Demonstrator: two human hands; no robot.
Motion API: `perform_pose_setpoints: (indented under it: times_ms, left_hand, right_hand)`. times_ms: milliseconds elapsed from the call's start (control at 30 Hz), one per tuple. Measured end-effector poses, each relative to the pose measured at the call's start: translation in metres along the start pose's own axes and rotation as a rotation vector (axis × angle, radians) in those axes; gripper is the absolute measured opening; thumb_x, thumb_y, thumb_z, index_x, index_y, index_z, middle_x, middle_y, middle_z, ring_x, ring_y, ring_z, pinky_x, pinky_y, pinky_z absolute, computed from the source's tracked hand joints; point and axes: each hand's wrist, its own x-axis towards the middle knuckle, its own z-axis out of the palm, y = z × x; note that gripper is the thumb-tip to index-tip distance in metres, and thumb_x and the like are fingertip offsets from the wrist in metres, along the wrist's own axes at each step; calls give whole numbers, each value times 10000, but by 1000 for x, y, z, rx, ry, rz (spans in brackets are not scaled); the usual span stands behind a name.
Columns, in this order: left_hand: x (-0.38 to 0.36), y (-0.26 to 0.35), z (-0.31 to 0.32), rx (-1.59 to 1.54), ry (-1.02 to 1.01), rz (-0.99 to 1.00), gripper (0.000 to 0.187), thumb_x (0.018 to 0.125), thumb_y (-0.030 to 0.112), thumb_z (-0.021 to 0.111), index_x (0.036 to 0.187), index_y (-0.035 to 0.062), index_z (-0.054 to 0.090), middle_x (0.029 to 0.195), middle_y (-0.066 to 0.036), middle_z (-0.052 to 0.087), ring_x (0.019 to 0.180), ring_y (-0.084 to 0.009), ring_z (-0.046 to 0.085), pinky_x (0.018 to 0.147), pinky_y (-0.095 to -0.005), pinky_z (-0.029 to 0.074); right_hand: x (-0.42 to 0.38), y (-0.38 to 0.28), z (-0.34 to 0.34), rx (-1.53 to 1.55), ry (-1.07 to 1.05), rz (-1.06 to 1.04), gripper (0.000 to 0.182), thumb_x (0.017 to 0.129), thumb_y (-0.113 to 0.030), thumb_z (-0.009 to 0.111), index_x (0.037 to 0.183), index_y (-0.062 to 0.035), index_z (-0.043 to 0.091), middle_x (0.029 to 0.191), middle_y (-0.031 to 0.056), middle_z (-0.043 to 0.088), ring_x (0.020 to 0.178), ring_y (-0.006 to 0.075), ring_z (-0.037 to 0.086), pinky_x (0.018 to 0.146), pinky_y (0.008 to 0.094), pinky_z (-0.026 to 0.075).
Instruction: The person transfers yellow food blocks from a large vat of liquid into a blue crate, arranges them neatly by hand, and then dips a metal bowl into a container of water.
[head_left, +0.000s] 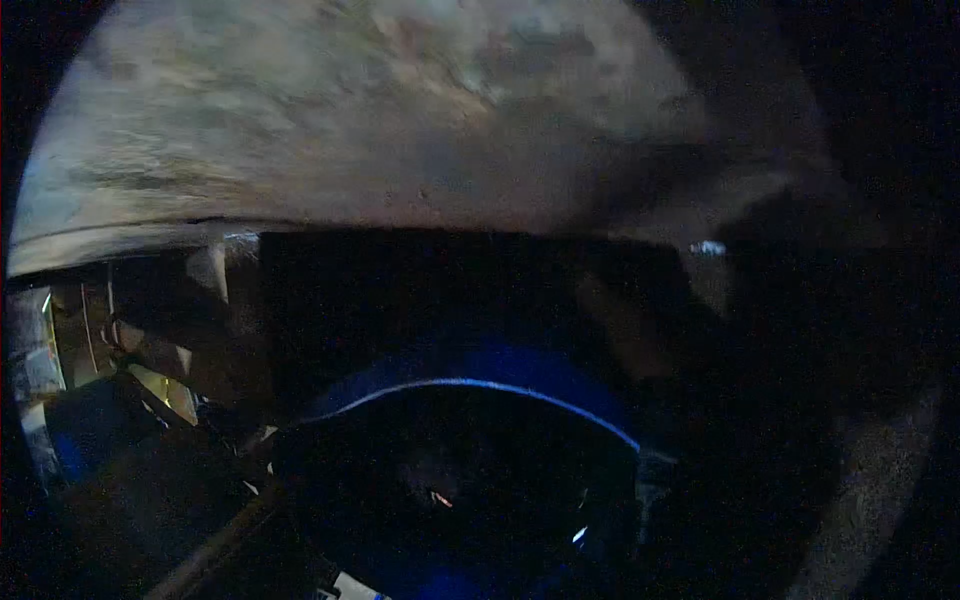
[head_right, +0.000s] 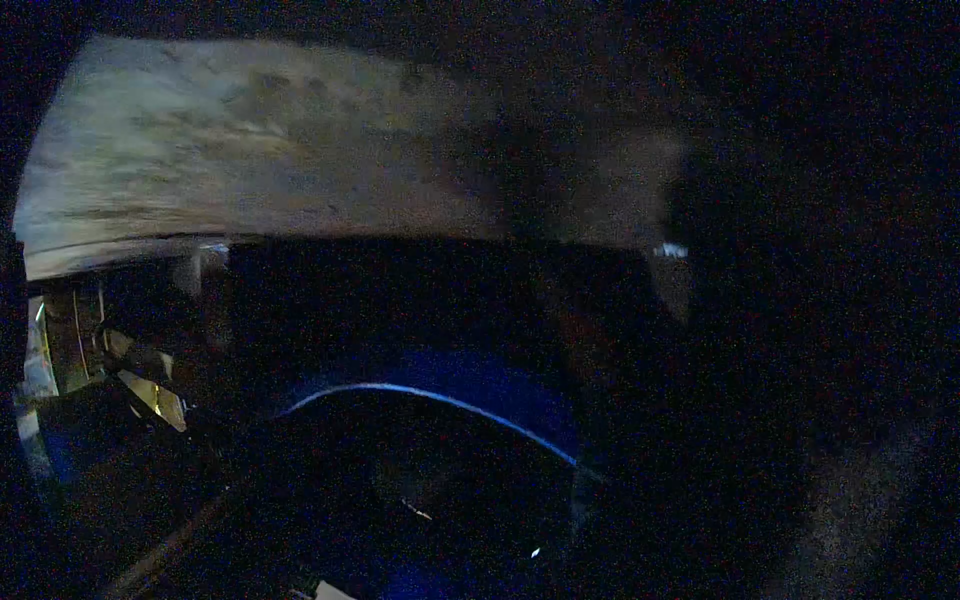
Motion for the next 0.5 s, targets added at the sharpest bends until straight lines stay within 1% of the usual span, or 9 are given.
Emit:
perform_pose_setpoints:
  times_ms: [100,167,267,333,367,500]
  left_hand:
    - [4,7,9,-20,12,-5,435,825,161,699,1145,-61,504,973,-130,613,850,-180,566,755,-306,478]
    - [-14,-3,11,-28,26,16,442,823,162,702,1150,-59,503,983,-132,612,860,-183,566,764,-308,476]
    - [-24,-4,8,-35,20,28,453,820,163,706,1158,-57,501,999,-134,611,875,-187,565,778,-311,474]
    - [-25,-3,8,-46,10,48,460,818,164,708,1163,-56,499,1010,-136,610,885,-190,564,787,-312,472]
    - [-7,-5,9,-42,0,42,463,817,164,710,1166,-55,498,1015,-137,609,890,-192,564,792,-313,471]
    - [-7,-15,2,-62,-16,78,478,812,166,715,1176,-53,495,1037,-141,607,910,-197,563,811,-317,468]
  right_hand:
    - [7,2,9,-8,-18,-4,332,816,-307,507,957,-48,659,966,162,664,922,392,610,824,440,490]
    - [-3,17,15,6,-41,-1,332,816,-307,506,956,-49,660,966,164,663,923,393,610,822,440,490]
    - [-15,26,-5,36,-64,-35,333,816,-307,504,956,-49,661,966,166,663,925,395,609,820,440,491]
    - [-19,18,-38,88,-55,-87,333,816,-306,502,956,-50,662,966,168,662,926,397,609,819,441,492]
    - [-15,1,-57,119,-40,-115,333,816,-306,501,956,-50,663,966,169,662,926,397,609,818,441,492]
    - [-9,-51,-165,225,103,-257,334,816,-305,498,955,-52,665,966,172,661,928,400,608,816,441,494]
